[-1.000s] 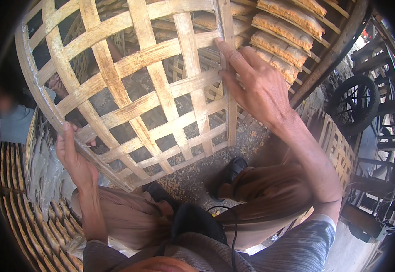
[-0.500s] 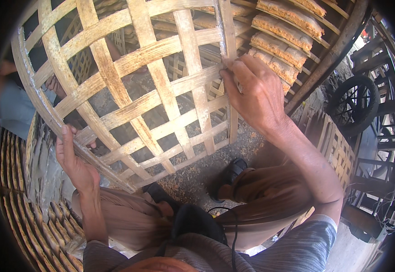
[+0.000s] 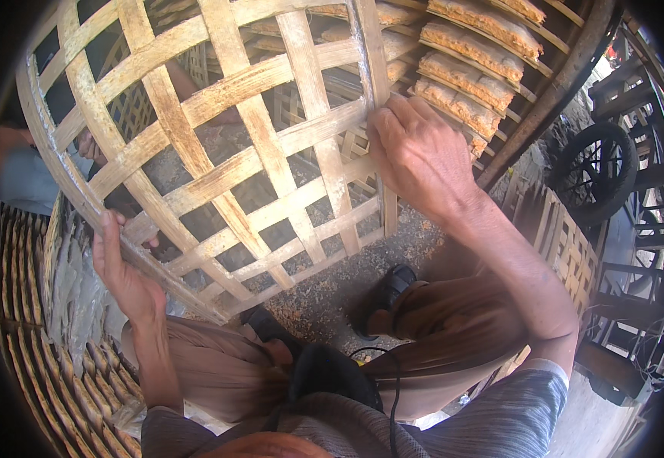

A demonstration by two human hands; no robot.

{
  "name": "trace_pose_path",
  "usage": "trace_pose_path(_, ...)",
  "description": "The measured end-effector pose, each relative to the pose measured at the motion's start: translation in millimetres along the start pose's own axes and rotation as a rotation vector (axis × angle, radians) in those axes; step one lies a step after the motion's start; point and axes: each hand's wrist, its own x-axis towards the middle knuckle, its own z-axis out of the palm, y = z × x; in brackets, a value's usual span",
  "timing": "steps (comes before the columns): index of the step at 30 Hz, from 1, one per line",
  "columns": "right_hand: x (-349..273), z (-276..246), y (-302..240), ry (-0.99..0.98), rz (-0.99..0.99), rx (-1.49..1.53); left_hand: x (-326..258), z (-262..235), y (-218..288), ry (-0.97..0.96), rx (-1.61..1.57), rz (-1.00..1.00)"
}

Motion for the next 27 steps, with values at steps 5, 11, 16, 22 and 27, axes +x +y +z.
trace_pose_path(5,-1.9,-19.7,-0.7,-0.081,0.604,0.552,9.5,-5.2,-7.5,0.091,0.032,0.010)
trace_pose_path(11,-10.8,1.5,11.1,-0.066,0.587,1.109,10.0,-2.5,-5.9,0.109,-0.021,-0.053)
trace_pose_path(16,-14.0,0.6,8.1,-0.051,0.532,0.927,9.7,-5.1,-11.4,0.090,0.028,-0.045)
trace_pose_path(22,-13.3,-8.7,7.1,0.077,0.139,0.327,5.4,-2.4,-5.3,0.097,-0.019,-0.027)
trace_pose_path(27,-18.3,1.9,2.9,0.128,0.122,0.183,-0.1,-5.0,-4.4,0.065,0.017,-0.021)
